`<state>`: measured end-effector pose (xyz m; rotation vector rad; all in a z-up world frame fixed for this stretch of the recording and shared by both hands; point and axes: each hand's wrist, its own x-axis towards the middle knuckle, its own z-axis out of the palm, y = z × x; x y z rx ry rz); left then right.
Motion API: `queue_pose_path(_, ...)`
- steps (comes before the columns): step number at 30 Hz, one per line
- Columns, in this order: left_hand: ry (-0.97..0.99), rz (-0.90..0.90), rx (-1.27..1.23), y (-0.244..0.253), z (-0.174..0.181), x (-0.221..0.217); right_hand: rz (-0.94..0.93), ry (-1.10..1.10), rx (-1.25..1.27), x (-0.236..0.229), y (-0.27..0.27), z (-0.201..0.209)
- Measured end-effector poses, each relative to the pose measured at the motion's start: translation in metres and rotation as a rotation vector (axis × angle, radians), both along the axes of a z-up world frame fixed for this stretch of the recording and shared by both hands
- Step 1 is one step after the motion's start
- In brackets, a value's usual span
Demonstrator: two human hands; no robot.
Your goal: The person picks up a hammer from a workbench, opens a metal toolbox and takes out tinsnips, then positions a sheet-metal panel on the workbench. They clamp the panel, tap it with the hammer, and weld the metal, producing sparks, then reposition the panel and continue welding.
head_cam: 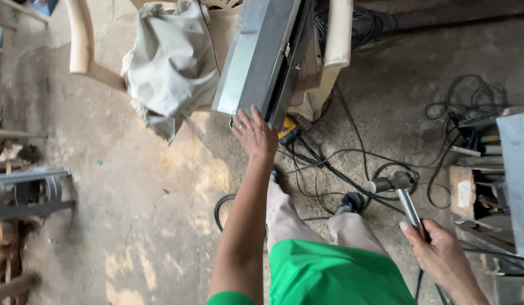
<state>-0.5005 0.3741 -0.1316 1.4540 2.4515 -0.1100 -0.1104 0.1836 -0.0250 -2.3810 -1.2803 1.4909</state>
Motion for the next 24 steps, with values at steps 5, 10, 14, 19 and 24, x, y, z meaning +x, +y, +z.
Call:
queue_pose_path(5,0.08,-0.22,-0.145,0.08,-0.025,-0.04,-0.202,-0.006,-0.004,-0.095,0.02,-0.017)
queue_pose_path(10,-0.043,-0.317,-0.119,0.094,0.0,-0.109,-0.342,0.092,-0.15,-0.167,0.052,-0.055)
queue_pose_path(14,-0.406,-0.388,0.239,0.103,0.025,-0.205,-0.231,0.16,-0.097,-0.235,0.115,-0.074)
queue_pose_path(19,-0.846,-0.154,0.111,0.126,0.061,-0.261,-0.181,0.053,-0.086,-0.306,0.196,-0.114)
queue_pose_path(24,-0.869,0.006,-0.002,0.127,0.059,-0.286,0.018,-0.129,0.093,-0.34,0.259,-0.139)
